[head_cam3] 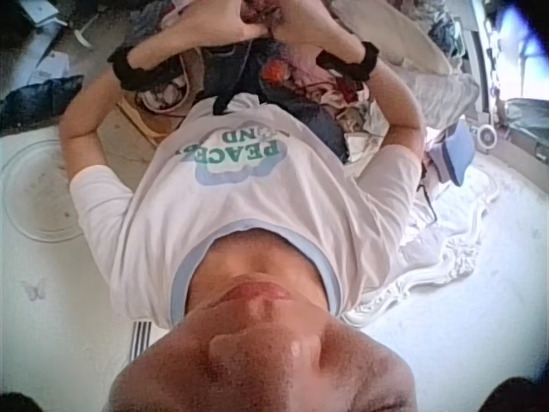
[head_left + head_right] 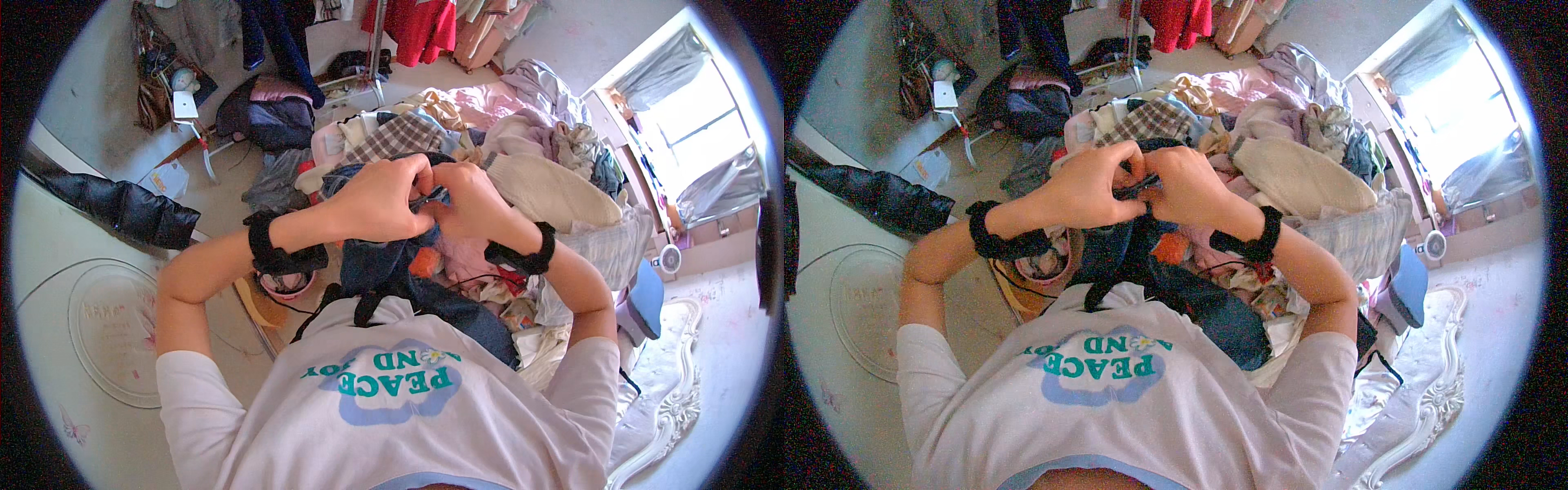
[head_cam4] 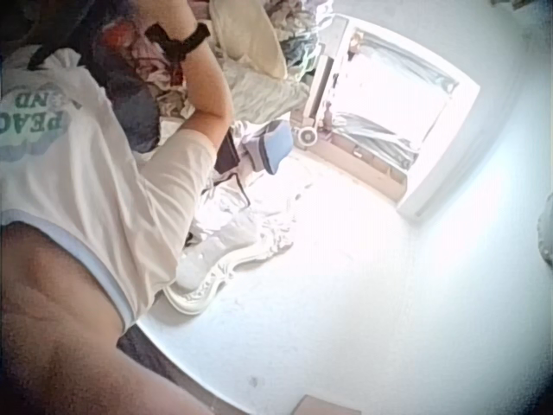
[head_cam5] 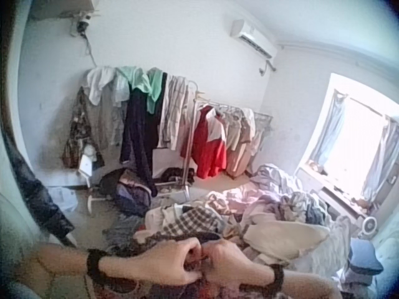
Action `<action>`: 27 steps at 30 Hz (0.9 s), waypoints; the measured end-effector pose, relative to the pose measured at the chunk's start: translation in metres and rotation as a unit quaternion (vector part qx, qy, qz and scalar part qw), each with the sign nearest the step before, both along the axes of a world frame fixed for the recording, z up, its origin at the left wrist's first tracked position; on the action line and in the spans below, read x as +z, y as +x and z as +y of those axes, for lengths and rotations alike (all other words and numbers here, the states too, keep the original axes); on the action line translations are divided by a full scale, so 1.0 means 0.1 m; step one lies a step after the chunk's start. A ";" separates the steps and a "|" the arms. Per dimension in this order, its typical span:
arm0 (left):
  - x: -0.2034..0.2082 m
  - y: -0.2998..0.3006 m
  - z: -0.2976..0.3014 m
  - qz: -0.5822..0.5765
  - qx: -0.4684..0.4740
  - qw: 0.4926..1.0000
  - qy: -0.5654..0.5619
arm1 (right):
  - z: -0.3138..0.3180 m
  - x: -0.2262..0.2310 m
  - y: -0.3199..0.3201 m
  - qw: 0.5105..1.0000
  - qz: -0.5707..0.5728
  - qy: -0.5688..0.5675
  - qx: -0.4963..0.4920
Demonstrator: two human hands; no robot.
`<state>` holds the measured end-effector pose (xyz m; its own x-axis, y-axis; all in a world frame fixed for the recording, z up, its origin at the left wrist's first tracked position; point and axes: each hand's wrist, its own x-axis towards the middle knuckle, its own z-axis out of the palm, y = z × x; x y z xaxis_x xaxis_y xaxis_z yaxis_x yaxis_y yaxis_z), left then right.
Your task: The recorder is seen folding various items of clothing including a pair of jeans and a sweater.
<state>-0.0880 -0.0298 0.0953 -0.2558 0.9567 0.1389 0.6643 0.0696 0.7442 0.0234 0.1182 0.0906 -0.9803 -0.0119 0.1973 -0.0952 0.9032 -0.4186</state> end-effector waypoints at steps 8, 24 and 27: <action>-0.42 -0.37 0.15 -0.263 0.008 0.962 -0.068 | 0.21 -0.32 -0.31 0.961 0.156 -0.214 -0.076; -0.05 -0.17 0.32 -0.620 -0.171 0.766 0.022 | -0.28 -2.01 -0.25 0.887 0.267 -0.306 -0.221; 0.11 -0.23 0.23 -0.598 -0.092 0.791 0.094 | -0.38 -1.31 -0.17 0.796 0.235 -0.538 -0.146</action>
